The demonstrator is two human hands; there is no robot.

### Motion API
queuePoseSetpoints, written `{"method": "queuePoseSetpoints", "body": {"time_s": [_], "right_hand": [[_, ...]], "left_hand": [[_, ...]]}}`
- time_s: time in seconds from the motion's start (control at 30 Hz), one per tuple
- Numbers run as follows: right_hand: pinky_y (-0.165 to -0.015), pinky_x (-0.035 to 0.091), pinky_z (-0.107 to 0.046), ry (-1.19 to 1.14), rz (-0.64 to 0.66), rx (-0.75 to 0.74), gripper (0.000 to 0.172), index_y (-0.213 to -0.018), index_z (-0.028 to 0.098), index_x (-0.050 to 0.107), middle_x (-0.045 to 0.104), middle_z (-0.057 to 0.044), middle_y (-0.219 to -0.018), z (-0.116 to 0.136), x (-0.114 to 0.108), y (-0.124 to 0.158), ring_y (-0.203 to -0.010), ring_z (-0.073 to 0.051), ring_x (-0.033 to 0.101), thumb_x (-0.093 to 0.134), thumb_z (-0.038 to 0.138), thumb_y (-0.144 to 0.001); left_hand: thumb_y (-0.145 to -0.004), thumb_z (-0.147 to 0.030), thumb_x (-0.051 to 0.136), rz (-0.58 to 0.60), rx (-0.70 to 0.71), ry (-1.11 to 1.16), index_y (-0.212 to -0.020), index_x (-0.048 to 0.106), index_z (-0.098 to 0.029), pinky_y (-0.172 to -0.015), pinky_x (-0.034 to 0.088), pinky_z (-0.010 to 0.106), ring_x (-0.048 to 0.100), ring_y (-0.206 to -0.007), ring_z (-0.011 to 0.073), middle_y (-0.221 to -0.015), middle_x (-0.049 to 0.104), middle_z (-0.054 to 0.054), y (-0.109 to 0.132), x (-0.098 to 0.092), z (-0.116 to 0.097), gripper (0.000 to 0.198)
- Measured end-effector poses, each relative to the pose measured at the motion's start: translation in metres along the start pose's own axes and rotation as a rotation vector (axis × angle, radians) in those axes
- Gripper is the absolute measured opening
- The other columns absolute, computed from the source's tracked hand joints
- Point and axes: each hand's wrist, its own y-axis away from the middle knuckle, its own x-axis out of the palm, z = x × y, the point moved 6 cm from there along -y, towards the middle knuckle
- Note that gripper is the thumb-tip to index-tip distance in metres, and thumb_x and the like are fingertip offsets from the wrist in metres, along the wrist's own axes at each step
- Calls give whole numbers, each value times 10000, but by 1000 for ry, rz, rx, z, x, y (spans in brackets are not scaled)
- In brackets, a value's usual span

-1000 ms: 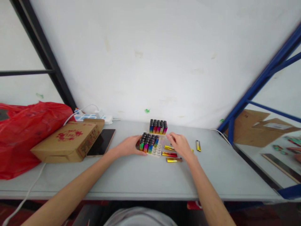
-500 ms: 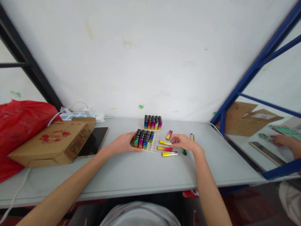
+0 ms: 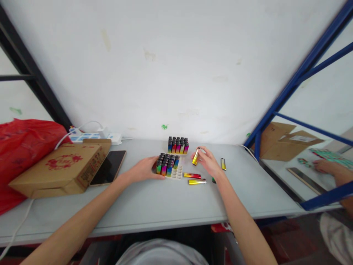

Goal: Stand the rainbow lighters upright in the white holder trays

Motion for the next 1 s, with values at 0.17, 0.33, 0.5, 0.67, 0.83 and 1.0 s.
{"method": "queuePoseSetpoints", "body": {"time_s": [0.17,0.33,0.5,0.67,0.83,1.0], "right_hand": [[-454,358,-237,2,11,54,517,-1086,282,517,500,87,-692,-4,24,1,-440,-85,348,646,720,-843],[-413,205,-236,189,-103,0,527,-808,246,522,343,104,-535,-6,25,1,-429,-94,259,626,762,-826],[-519,307,-277,475,-216,-169,530,-550,234,446,414,38,-504,-2,24,3,-513,-125,379,561,632,-881],[-552,309,-284,521,-190,-218,444,-556,237,423,414,39,-527,0,31,5,-534,-127,385,517,520,-885],[-571,302,-281,577,-110,-254,477,-605,223,463,409,49,-548,9,43,11,-551,-122,371,510,559,-940],[-570,279,-283,616,-83,-264,499,-604,217,471,396,53,-547,9,48,15,-553,-120,364,519,566,-958]], "left_hand": [[-610,-718,823,-2,1,9,-1180,677,-212,-930,539,383,707,-1041,345,-1154,773,105,1,-1,-3,777],[-608,-719,826,-2,0,1,-1189,679,-214,-937,538,385,709,-1051,347,-1151,777,100,1,-2,-5,784],[-623,-718,823,-3,10,-6,-1208,680,-213,-934,537,381,710,-1068,351,-1151,779,99,1,-2,-5,785],[-633,-712,826,12,12,-20,-1221,675,-218,-944,530,380,708,-1080,350,-1173,773,103,1,-1,-5,782],[-641,-709,827,9,15,-21,-1222,677,-216,-936,529,375,707,-1085,349,-1181,772,104,2,-1,-5,777],[-628,-705,834,2,15,-5,-1210,682,-211,-931,529,370,706,-1084,350,-1157,777,102,2,-2,-5,778]]}}
